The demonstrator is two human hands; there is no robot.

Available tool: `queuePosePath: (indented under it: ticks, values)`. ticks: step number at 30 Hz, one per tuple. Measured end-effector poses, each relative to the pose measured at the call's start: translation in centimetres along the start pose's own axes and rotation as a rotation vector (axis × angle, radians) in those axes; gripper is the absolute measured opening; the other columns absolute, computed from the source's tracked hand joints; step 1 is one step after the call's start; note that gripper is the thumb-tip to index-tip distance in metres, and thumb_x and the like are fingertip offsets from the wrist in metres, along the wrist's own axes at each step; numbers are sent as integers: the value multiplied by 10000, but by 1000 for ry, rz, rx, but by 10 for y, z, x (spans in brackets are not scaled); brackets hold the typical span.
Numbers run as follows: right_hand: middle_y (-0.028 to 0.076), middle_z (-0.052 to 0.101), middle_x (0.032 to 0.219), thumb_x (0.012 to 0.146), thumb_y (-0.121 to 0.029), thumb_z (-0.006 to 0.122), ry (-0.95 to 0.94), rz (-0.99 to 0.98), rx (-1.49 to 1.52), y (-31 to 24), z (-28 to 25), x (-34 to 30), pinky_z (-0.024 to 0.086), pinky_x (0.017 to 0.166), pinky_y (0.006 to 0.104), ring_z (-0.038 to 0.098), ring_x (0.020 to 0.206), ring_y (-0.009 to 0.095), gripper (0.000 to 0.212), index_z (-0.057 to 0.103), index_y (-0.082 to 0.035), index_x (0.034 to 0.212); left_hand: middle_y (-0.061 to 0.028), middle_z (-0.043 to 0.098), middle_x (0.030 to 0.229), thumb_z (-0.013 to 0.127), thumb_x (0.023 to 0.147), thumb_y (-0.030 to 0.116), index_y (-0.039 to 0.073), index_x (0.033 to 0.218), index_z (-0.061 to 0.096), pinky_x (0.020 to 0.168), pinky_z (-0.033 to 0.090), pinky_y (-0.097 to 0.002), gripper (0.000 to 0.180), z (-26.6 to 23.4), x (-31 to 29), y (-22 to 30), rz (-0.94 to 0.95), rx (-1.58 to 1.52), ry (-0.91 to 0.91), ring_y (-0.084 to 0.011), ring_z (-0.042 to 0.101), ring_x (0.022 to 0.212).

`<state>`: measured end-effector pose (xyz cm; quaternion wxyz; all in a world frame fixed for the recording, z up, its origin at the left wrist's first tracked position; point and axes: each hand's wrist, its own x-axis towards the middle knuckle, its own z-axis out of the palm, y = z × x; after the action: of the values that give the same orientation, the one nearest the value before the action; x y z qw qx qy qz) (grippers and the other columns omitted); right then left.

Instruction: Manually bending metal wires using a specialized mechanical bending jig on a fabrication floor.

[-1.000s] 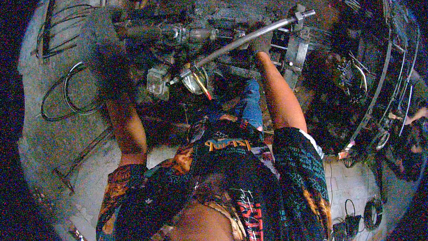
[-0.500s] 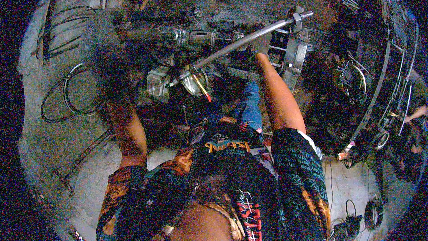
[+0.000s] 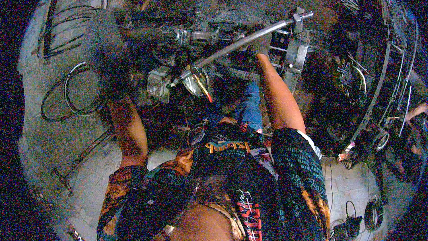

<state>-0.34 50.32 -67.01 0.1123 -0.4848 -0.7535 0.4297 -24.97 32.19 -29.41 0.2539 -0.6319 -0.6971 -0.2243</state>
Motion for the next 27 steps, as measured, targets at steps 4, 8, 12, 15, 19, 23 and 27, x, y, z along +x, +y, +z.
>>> queuePosePath:
  ticks: [4, 8, 12, 15, 19, 23, 27]
  values:
    - [184, 672, 1004, 897, -243, 647, 366, -396, 42, 44, 36, 23, 497, 906, 513, 622, 954, 401, 263, 668, -48, 1072, -153, 685, 851, 629, 928, 37, 5, 935, 686, 688, 552, -417, 66, -10, 24, 18, -133, -81, -163, -320, 684, 783]
    - [183, 680, 923, 888, -241, 653, 73, -196, -251, 91, 54, 32, 522, 854, 504, 640, 889, 405, 226, 666, -39, 988, -148, 677, 828, 629, 932, 41, 7, 903, 683, 649, 549, -411, 69, 0, 24, 22, -147, -100, -51, -315, 679, 754]
    - [178, 665, 843, 881, -243, 662, 48, -220, -136, 6, 30, 0, 538, 791, 493, 647, 803, 385, 207, 649, -41, 923, -149, 657, 805, 606, 940, 58, 14, 890, 674, 620, 541, -411, 96, -5, -3, -1, -64, 24, 26, -321, 665, 714]
    - [171, 661, 839, 881, -255, 669, 234, -318, -197, 63, 26, 20, 538, 769, 486, 646, 776, 371, 223, 651, -40, 938, -145, 652, 810, 600, 951, 82, 23, 904, 671, 611, 535, -420, 104, 17, 14, -3, 121, 106, 61, -328, 654, 699]
    - [200, 702, 1089, 911, -318, 701, -131, 85, -171, -25, -24, -5, 540, 884, 431, 675, 1017, 349, 331, 656, -36, 1078, -130, 666, 847, 619, 958, 109, 43, 949, 680, 606, 528, -425, 91, -7, 8, 16, -277, 30, -145, -334, 651, 701]
    - [191, 707, 1057, 957, -207, 641, 192, 122, 20, -34, -91, -26, 537, 883, 416, 677, 1007, 325, 201, 676, -39, 1060, -130, 667, 844, 619, 959, 109, 44, 944, 682, 609, 529, -424, 92, 0, 13, 4, -93, 56, -41, -334, 652, 703]
    - [184, 690, 1128, 978, -158, 611, 743, -165, 381, -68, -137, -25, 507, 965, 445, 638, 1077, 357, 226, 678, -2, 1127, -130, 667, 841, 620, 959, 110, 45, 939, 684, 612, 529, -423, 93, 4, 14, -4, -38, 72, -36, -334, 652, 704]
